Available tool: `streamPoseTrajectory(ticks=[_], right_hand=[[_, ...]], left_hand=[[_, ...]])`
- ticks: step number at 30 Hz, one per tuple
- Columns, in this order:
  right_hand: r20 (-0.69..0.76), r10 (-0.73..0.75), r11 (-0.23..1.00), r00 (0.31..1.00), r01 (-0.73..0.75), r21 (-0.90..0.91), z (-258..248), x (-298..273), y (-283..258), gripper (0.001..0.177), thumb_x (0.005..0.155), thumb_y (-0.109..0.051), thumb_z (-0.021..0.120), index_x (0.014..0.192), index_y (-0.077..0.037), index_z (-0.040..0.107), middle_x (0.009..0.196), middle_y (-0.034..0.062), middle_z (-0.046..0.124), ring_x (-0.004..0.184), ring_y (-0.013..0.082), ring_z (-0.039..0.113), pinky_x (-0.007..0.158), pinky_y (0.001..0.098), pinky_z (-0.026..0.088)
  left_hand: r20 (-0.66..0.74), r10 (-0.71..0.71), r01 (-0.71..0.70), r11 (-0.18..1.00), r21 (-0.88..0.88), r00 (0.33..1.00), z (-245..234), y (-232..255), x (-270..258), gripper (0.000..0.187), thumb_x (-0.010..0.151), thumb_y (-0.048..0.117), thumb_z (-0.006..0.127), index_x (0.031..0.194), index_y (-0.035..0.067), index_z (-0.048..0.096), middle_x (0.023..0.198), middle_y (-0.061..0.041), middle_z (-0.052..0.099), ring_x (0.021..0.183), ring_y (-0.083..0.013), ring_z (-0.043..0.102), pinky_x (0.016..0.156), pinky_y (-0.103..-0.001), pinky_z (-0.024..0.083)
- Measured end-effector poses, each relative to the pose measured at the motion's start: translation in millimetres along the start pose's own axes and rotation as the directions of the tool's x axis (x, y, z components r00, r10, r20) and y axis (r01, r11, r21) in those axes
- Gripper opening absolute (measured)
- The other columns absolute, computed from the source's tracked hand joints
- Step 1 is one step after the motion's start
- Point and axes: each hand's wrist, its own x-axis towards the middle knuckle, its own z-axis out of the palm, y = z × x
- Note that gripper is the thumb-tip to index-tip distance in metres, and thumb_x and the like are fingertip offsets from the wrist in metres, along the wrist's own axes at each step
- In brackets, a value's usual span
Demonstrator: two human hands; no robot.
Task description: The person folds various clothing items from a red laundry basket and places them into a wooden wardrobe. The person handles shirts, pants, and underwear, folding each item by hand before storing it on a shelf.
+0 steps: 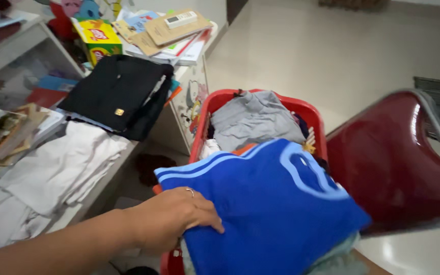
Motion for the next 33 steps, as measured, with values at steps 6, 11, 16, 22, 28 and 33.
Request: streamPoseTrajectory(ticks=[6, 11, 16, 22, 28, 33], right_hand=[[-0.228, -0.031, 1.000, 0.973, 0.031, -0.005, -36, -30, 28, 0.048, 0.098, -0.034, 0.055, 0.137, -0.006, 0.057, 0.128, 0.0178, 0.065, 0.107, 0.0282, 0.066, 0.089, 0.0451, 0.055], [-0.346, -0.047, 0.999, 0.937, 0.051, 0.002, -44, -43, 59, 0.047, 0.098, -0.033, 0.055, 0.136, -0.005, 0.059, 0.124, 0.0175, 0.067, 0.102, 0.0276, 0.068, 0.087, 0.0443, 0.057], [-0.413, -0.058, 0.998, 0.909, 0.065, 0.003, -41, -44, 74, 0.046, 0.098, -0.031, 0.055, 0.135, -0.003, 0.060, 0.120, 0.0173, 0.070, 0.098, 0.0271, 0.070, 0.084, 0.0435, 0.058], [-0.436, -0.098, 0.994, 0.895, 0.107, -0.006, -32, -37, 79, 0.045, 0.099, -0.029, 0.055, 0.134, -0.002, 0.062, 0.115, 0.0170, 0.073, 0.093, 0.0264, 0.073, 0.081, 0.0426, 0.060], [-0.416, -0.067, 0.996, 0.907, 0.084, 0.023, -53, 4, 78, 0.049, 0.100, -0.031, 0.059, 0.135, 0.002, 0.063, 0.110, 0.0182, 0.073, 0.087, 0.0258, 0.073, 0.078, 0.0418, 0.060], [-0.491, 0.004, 1.000, 0.871, -0.014, -0.016, -77, 27, 97, 0.051, 0.099, -0.035, 0.057, 0.136, -0.001, 0.059, 0.106, 0.0219, 0.074, 0.083, 0.0274, 0.073, 0.073, 0.0455, 0.061]], left_hand=[[0.075, 0.127, -0.131, 0.991, 0.043, 0.989, 50, -53, 5, 0.057, 0.065, -0.005, 0.074, 0.117, 0.017, 0.069, 0.120, -0.009, 0.060, 0.112, -0.0334, 0.060, 0.100, -0.044, 0.044], [-0.016, 0.298, -0.293, 0.945, 0.142, 0.954, 83, -95, 8, 0.043, 0.074, 0.001, 0.070, 0.114, 0.015, 0.069, 0.120, -0.009, 0.064, 0.113, -0.0331, 0.060, 0.102, -0.043, 0.046], [-0.072, 0.354, -0.333, 0.918, 0.214, 0.932, 102, -129, 20, 0.032, 0.079, 0.006, 0.066, 0.110, 0.015, 0.070, 0.116, -0.009, 0.065, 0.112, -0.0317, 0.061, 0.103, -0.043, 0.045], [-0.063, 0.357, -0.325, 0.899, 0.293, 0.932, 114, -154, 26, 0.033, 0.078, 0.005, 0.066, 0.110, 0.015, 0.070, 0.114, -0.008, 0.064, 0.111, -0.0292, 0.063, 0.106, -0.044, 0.042], [0.005, 0.290, -0.282, 0.928, 0.245, 0.957, 136, -168, 20, 0.046, 0.069, 0.000, 0.071, 0.113, 0.015, 0.069, 0.117, -0.008, 0.063, 0.113, -0.0299, 0.062, 0.108, -0.045, 0.039], [0.127, 0.138, -0.167, 0.950, 0.263, 0.982, 164, -165, 21, 0.050, 0.071, 0.001, 0.074, 0.117, 0.018, 0.066, 0.120, -0.007, 0.062, 0.118, -0.0293, 0.061, 0.111, -0.047, 0.040]])
